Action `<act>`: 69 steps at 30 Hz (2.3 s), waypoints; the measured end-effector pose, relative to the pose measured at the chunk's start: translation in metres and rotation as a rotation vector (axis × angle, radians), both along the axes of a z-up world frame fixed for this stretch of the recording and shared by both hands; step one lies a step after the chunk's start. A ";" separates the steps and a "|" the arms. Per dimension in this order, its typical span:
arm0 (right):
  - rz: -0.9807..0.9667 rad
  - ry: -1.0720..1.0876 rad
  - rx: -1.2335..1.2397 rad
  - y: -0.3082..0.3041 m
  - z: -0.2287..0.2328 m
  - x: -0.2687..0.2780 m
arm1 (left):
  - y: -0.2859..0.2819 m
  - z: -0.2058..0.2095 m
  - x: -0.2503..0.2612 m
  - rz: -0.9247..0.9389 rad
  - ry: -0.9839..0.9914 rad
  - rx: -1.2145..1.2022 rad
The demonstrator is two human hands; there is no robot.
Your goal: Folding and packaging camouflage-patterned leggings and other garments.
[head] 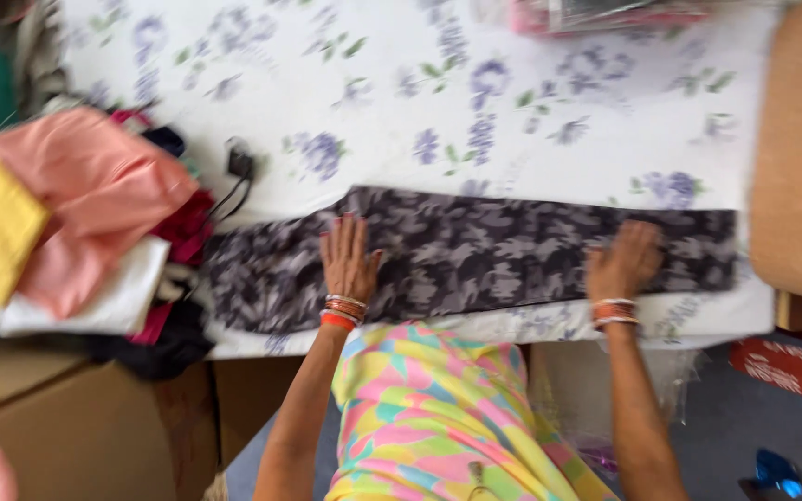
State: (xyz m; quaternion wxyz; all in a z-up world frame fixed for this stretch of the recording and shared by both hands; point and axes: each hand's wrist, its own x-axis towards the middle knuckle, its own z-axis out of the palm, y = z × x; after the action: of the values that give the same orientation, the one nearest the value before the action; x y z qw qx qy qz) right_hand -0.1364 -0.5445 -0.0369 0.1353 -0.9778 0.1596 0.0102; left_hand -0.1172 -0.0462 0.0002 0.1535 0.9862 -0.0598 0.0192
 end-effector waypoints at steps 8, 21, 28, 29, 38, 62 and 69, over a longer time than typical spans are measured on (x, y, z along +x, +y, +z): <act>0.163 0.078 -0.261 -0.079 -0.015 0.013 | 0.077 -0.033 0.031 0.427 0.159 0.260; -0.233 0.076 -0.037 -0.111 0.028 0.042 | 0.127 -0.030 0.047 0.656 0.491 0.284; -0.242 0.130 0.012 -0.117 0.027 0.038 | 0.114 -0.021 0.066 0.583 0.608 0.619; -0.244 0.108 0.018 -0.110 0.028 0.043 | 0.100 -0.005 0.082 0.588 0.585 0.615; 0.118 -0.083 -0.002 0.113 0.042 0.027 | 0.012 -0.012 0.129 0.129 0.308 -0.019; 1.218 0.282 0.289 0.263 0.037 0.008 | 0.007 -0.004 0.076 -0.114 -0.096 0.098; 0.951 -0.080 0.094 0.256 0.006 0.050 | 0.017 -0.018 0.048 -0.269 -0.103 0.075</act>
State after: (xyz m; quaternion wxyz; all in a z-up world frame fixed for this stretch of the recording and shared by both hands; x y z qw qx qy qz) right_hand -0.0869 -0.2886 -0.0305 0.1655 -0.9348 -0.3116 0.0407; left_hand -0.0693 -0.0296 -0.0178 0.1146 0.9720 -0.1998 0.0469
